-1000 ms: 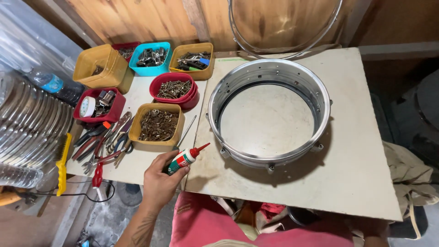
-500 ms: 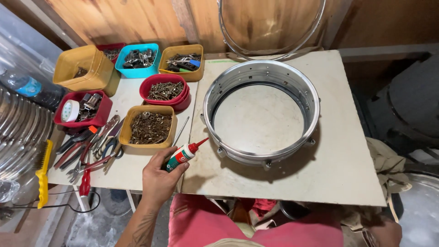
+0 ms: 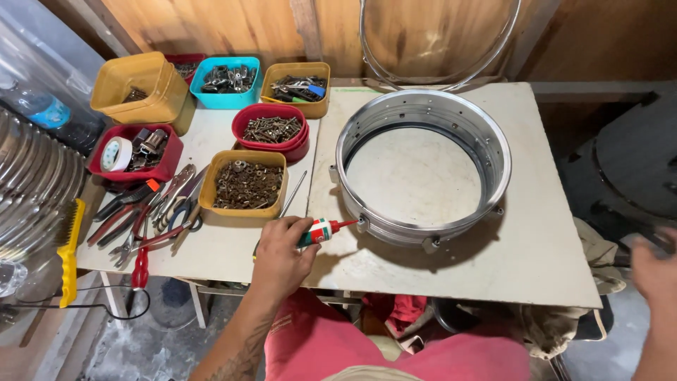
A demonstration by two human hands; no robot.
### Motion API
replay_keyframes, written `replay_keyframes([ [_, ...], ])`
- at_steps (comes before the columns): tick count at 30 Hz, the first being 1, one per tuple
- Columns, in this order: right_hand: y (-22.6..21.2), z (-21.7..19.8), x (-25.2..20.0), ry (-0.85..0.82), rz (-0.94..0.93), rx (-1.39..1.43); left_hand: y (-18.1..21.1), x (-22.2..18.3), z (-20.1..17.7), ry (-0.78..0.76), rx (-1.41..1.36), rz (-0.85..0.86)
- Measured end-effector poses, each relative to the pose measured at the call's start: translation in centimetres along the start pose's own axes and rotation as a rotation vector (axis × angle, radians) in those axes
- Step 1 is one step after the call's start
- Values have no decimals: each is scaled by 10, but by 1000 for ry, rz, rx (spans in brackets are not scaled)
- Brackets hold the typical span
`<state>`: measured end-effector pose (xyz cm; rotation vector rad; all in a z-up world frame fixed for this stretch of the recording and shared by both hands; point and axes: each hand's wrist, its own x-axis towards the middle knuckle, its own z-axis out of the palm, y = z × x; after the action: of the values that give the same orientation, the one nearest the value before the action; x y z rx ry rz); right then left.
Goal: Repairing a drum shell by applying lubricant and using a screwdriver to adjust hardware
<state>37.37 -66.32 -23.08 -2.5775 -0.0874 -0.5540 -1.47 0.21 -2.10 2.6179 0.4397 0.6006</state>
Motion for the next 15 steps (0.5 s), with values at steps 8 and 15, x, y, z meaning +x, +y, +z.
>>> replay_keyframes([
  [8,-351,-110,-18,-16,-470,137,10,15,1,38,101,144],
  [15,-424,-95,-35,-362,-628,286,18,27,-6,25,228,254],
])
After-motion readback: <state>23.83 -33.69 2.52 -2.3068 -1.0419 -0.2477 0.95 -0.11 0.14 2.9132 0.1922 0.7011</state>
